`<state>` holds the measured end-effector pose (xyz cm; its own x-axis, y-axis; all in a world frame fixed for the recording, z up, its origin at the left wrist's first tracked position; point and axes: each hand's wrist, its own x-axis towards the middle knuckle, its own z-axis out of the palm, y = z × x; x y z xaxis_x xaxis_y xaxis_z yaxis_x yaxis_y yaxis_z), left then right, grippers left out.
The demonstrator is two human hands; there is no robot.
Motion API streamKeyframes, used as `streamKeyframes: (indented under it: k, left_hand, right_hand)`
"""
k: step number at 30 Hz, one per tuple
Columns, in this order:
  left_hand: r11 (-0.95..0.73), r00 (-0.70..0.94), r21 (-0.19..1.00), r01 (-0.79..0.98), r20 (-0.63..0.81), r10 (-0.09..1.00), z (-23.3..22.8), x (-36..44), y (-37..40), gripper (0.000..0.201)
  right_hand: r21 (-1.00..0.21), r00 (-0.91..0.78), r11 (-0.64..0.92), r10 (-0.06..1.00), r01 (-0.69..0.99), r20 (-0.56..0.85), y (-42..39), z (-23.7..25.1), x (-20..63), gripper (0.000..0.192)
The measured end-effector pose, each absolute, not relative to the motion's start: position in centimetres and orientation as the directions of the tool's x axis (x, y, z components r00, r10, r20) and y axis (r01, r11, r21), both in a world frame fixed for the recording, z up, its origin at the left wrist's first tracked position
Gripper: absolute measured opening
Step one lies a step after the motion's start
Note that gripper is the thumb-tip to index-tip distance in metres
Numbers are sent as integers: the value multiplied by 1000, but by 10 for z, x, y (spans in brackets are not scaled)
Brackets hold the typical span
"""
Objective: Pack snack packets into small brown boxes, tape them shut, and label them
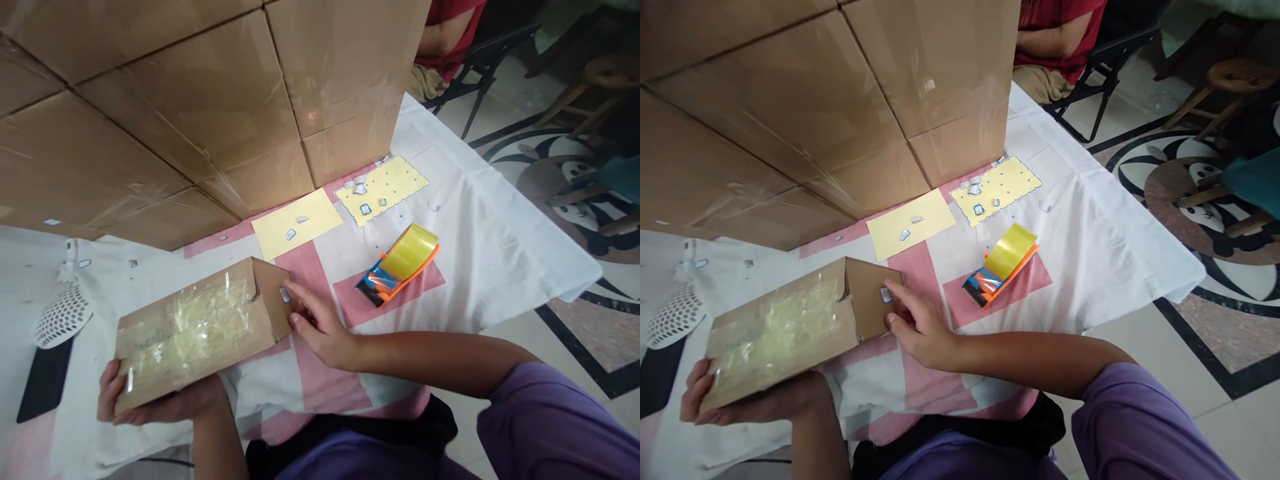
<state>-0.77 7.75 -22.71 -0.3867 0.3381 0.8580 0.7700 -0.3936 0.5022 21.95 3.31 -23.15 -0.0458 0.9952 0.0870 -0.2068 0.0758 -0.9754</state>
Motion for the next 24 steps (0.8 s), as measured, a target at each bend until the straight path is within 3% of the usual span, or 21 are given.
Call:
streamKeyframes:
  k: [6,10,17,24]
  left_hand:
    - [-335,-424,542,770,828,367,-224,-3,78,44]
    - [-268,-414,535,801,819,396,-221,0,77,43]
    - [-503,-407,516,694,857,317,-223,-2,77,46]
    - [-139,-464,541,830,806,368,-230,-7,76,49]
  right_hand:
    - [-959,21,27,1000,-283,22,35,-233,216,23]
    - [-965,4,29,1000,-260,29,36,-233,214,18]
    - [-973,19,27,1000,-229,23,40,-234,216,15]
    - [-896,19,-111,991,-429,-132,62,-229,218,27]
